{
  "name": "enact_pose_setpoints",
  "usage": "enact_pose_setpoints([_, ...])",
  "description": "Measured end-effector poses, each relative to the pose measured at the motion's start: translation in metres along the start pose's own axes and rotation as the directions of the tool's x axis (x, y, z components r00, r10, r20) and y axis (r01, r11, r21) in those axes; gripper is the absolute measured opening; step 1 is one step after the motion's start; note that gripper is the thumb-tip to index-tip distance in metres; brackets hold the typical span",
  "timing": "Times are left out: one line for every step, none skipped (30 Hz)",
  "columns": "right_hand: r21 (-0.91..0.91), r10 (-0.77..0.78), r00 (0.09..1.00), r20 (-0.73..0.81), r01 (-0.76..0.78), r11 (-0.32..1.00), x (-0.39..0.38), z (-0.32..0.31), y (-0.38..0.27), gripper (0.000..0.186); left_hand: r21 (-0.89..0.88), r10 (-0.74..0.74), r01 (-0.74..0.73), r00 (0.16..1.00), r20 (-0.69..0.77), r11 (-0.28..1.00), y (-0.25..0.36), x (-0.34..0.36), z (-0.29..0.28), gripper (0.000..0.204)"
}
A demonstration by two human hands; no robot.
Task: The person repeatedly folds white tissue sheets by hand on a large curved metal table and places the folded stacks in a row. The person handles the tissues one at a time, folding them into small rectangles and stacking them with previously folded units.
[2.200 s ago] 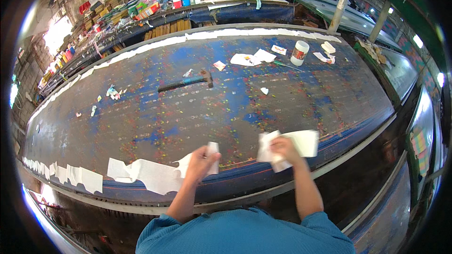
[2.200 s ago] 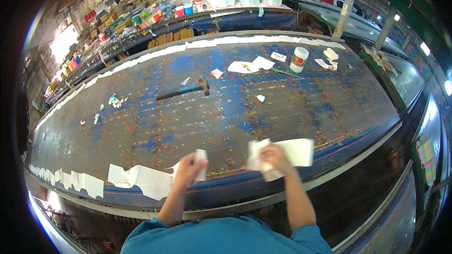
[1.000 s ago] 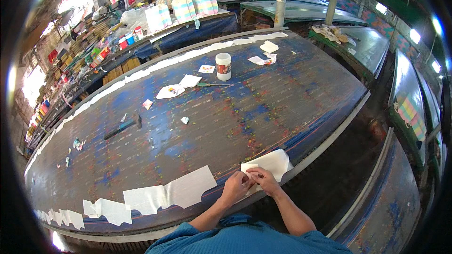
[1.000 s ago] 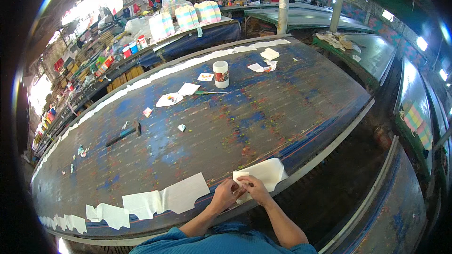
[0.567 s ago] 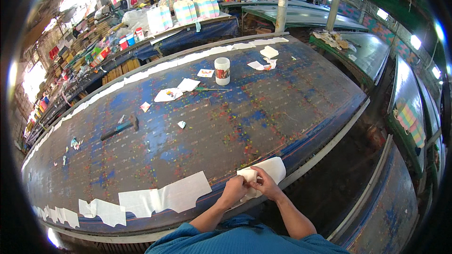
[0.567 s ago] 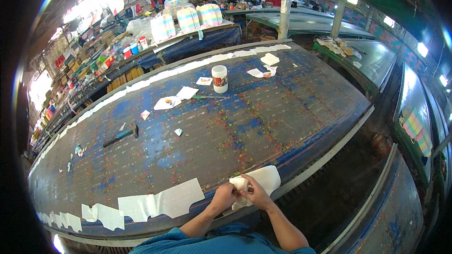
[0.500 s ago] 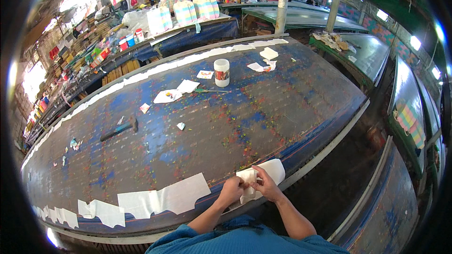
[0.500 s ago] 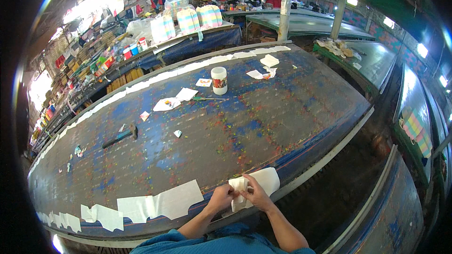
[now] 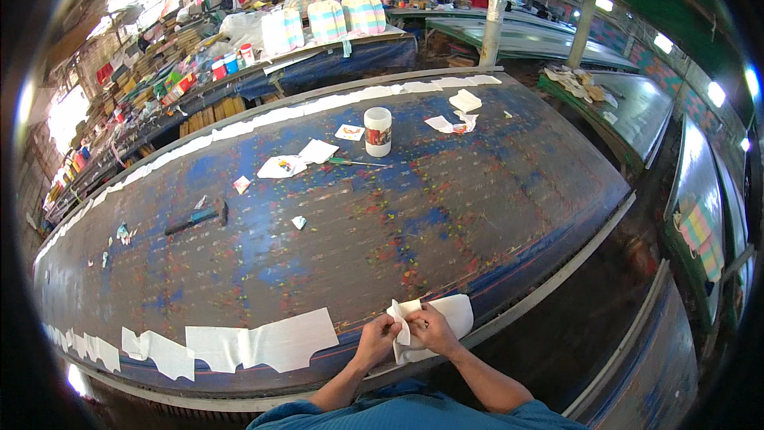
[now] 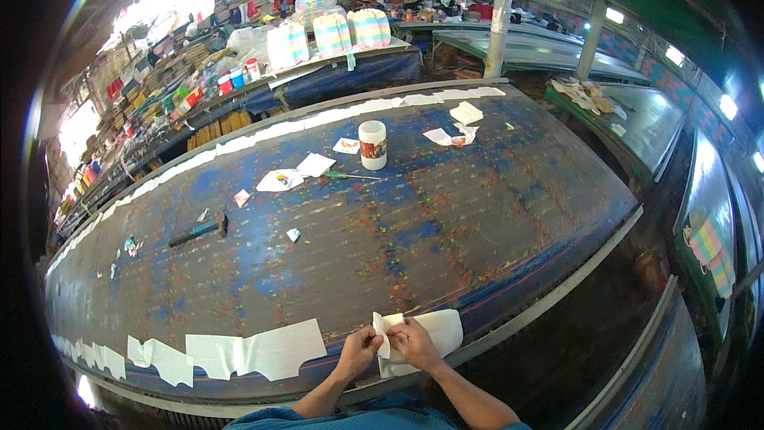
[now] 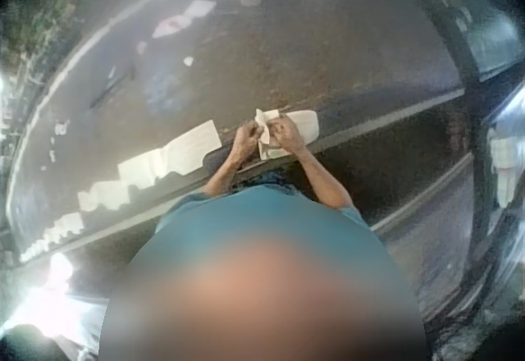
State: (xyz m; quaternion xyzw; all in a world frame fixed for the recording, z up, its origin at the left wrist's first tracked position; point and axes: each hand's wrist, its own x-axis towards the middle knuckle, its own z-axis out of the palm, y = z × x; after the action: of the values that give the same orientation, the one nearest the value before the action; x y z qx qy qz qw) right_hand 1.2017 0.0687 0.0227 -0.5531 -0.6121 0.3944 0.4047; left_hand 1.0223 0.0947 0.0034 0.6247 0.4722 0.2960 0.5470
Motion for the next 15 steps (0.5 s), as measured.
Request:
enact_pose_setpoints([0.022, -0.072, 0.997, -0.003, 0.072, 0.997, 0.002, -0.002, 0.002, 0.014, 0.01, -0.001, 0.001, 1.0, 0.015, 1.0, 0.001, 0.004, -0.001, 0.013])
enact_pose_setpoints([0.042, -0.095, 0.995, -0.001, 0.095, 0.995, 0.005, -0.003, 0.004, 0.013, 0.015, -0.007, 0.006, 1.0, 0.026, 1.0, 0.001, 0.007, -0.001, 0.013])
enact_pose_setpoints([0.065, -0.116, 0.993, 0.001, 0.116, 0.991, 0.006, -0.005, 0.006, 0.013, 0.006, -0.01, 0.009, 0.999, 0.037, 1.0, 0.002, 0.008, -0.002, 0.013])
enact_pose_setpoints([0.147, -0.037, 0.999, 0.02, 0.034, 0.989, 0.009, -0.01, 0.01, 0.012, -0.055, -0.056, 0.061, 0.995, 0.077, 0.997, 0.003, 0.012, -0.002, 0.013])
enact_pose_setpoints([0.224, 0.042, 0.998, 0.046, -0.051, 0.973, 0.013, -0.018, 0.014, 0.011, -0.248, -0.025, 0.042, 0.997, 0.071, 0.968, 0.004, 0.011, -0.004, 0.014])
enact_pose_setpoints([0.297, 0.119, 0.99, 0.076, -0.137, 0.945, 0.013, -0.025, 0.018, 0.011, -0.41, -0.045, 0.071, 0.996, 0.073, 0.909, 0.006, 0.013, -0.006, 0.015])
enact_pose_setpoints([0.496, 0.173, 0.982, 0.081, -0.19, 0.847, 0.019, -0.034, 0.022, 0.011, -0.559, -0.064, 0.096, 0.995, 0.076, 0.824, 0.009, 0.015, -0.011, 0.017])
enact_pose_setpoints([0.614, 0.138, 0.988, 0.068, -0.15, 0.775, 0.021, -0.051, 0.026, 0.017, -0.625, -0.071, 0.104, 0.995, 0.077, 0.774, 0.012, 0.013, -0.019, 0.021])
enact_pose_setpoints([0.712, 0.15, 0.987, 0.063, -0.15, 0.686, 0.026, -0.072, 0.031, 0.022, -0.754, -0.076, 0.072, 0.997, 0.029, 0.653, 0.017, 0.011, -0.027, 0.024])
enact_pose_setpoints([0.826, 0.155, 0.987, 0.031, -0.112, 0.552, 0.027, -0.095, 0.035, 0.028, -0.8, -0.007, -0.019, 1.0, -0.028, 0.6, 0.022, 0.01, -0.041, 0.026])
enact_pose_setpoints([0.922, 0.167, 0.986, 0.012, -0.076, 0.38, 0.027, -0.119, 0.038, 0.033, -0.824, 0.037, -0.129, 0.991, -0.13, 0.552, 0.029, 0.008, -0.053, 0.028])
enact_pose_setpoints([0.922, 0.115, 0.989, -0.096, 0.045, 0.385, 0.032, -0.142, 0.041, 0.037, -0.833, 0.021, -0.179, 0.98, -0.197, 0.523, 0.035, -0.001, -0.068, 0.03])
enact_pose_setpoints([0.918, 0.063, 0.98, -0.19, 0.155, 0.364, 0.035, -0.164, 0.044, 0.042, -0.832, 0.252, -0.314, 0.943, -0.218, 0.457, 0.043, -0.005, -0.085, 0.033])
enact_pose_setpoints([0.834, 0.098, 0.948, -0.304, 0.214, 0.509, 0.034, -0.186, 0.046, 0.042, -0.783, 0.135, -0.367, 0.928, -0.348, 0.502, 0.051, -0.011, -0.097, 0.035])
enact_pose_setpoints([0.722, 0.114, 0.901, -0.419, 0.255, 0.643, 0.035, -0.209, 0.047, 0.043, -0.736, 0.224, -0.445, 0.895, -0.386, 0.51, 0.061, -0.016, -0.111, 0.037])
